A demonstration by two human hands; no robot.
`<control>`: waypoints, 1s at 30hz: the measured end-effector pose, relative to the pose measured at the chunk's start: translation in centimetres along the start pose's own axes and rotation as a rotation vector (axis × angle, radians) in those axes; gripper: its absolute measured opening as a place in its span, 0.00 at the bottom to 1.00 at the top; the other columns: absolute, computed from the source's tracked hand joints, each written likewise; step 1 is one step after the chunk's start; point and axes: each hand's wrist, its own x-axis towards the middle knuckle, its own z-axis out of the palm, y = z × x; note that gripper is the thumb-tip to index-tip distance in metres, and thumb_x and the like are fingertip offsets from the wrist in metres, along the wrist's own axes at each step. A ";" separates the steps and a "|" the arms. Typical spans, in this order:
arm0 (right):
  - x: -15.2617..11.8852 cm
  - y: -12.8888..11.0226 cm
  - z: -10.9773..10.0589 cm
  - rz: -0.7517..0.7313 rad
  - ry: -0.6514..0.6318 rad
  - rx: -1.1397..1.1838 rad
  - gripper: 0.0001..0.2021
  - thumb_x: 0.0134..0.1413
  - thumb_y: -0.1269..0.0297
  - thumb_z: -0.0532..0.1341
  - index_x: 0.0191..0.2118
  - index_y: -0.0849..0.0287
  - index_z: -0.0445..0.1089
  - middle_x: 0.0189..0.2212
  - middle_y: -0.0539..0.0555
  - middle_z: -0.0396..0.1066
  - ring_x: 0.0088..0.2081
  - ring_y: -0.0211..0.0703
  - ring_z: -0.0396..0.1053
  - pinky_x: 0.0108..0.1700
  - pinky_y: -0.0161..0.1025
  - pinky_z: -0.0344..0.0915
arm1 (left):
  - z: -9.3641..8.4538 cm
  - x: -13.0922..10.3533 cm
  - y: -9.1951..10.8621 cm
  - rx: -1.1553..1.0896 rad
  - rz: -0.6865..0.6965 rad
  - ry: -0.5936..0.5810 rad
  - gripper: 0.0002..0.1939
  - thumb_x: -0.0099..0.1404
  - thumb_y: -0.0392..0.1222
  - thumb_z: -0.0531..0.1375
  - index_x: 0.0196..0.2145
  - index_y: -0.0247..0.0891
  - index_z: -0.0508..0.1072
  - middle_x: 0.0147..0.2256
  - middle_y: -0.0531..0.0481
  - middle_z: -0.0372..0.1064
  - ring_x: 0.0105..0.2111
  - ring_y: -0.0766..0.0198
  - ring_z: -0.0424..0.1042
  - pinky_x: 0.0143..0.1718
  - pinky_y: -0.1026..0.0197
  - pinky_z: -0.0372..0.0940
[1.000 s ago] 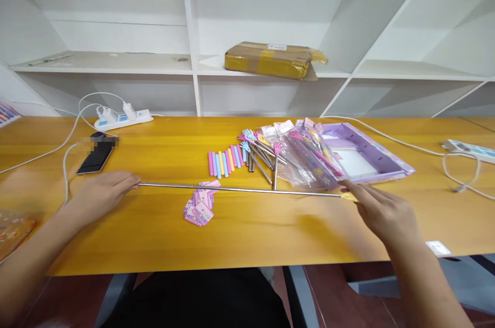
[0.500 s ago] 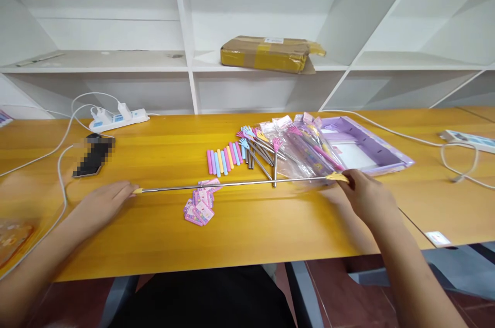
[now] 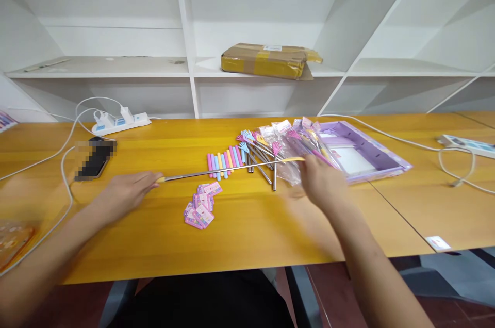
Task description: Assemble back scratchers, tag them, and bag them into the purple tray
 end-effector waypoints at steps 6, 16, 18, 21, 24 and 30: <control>-3.1 -11.5 0.5 -0.479 0.210 0.179 0.15 0.74 0.64 0.48 0.37 0.59 0.67 0.27 0.55 0.71 0.22 0.40 0.61 0.27 0.40 0.43 | 2.9 3.8 5.4 -0.010 0.078 -0.055 0.18 0.81 0.42 0.45 0.50 0.38 0.74 0.34 0.47 0.76 0.29 0.63 0.73 0.27 0.63 0.59; -2.8 -12.5 -0.2 -0.763 0.099 0.225 0.08 0.74 0.67 0.53 0.44 0.60 0.68 0.37 0.55 0.73 0.34 0.43 0.69 0.36 0.39 0.55 | 3.4 3.4 6.1 0.042 0.081 -0.125 0.13 0.78 0.41 0.49 0.39 0.38 0.72 0.30 0.50 0.74 0.28 0.62 0.74 0.26 0.62 0.58; -2.7 -12.9 0.0 -0.822 0.062 0.226 0.08 0.74 0.68 0.52 0.43 0.60 0.68 0.36 0.55 0.73 0.35 0.43 0.69 0.37 0.39 0.56 | 3.7 3.5 6.4 0.071 0.034 -0.160 0.11 0.75 0.40 0.51 0.36 0.38 0.70 0.29 0.49 0.74 0.28 0.61 0.75 0.26 0.62 0.57; -3.1 -13.7 0.3 -0.859 0.037 0.220 0.09 0.74 0.70 0.52 0.45 0.60 0.69 0.35 0.54 0.73 0.34 0.43 0.69 0.36 0.39 0.56 | 4.1 3.3 6.7 0.132 -0.029 -0.203 0.11 0.73 0.38 0.53 0.34 0.37 0.71 0.27 0.47 0.75 0.28 0.59 0.76 0.25 0.62 0.56; -3.2 -14.1 0.7 -0.895 0.052 0.210 0.10 0.71 0.74 0.52 0.47 0.61 0.70 0.35 0.54 0.73 0.32 0.42 0.69 0.34 0.39 0.56 | 4.1 3.2 6.5 0.168 -0.085 -0.271 0.12 0.73 0.38 0.53 0.34 0.36 0.74 0.27 0.45 0.76 0.28 0.57 0.77 0.25 0.62 0.56; -1.4 -8.8 1.7 -0.711 0.303 0.187 0.17 0.66 0.79 0.51 0.49 0.59 0.74 0.35 0.53 0.77 0.32 0.40 0.70 0.32 0.37 0.55 | 2.5 3.3 2.6 0.261 -0.289 -0.297 0.15 0.74 0.39 0.53 0.36 0.40 0.79 0.28 0.43 0.78 0.28 0.55 0.77 0.27 0.61 0.54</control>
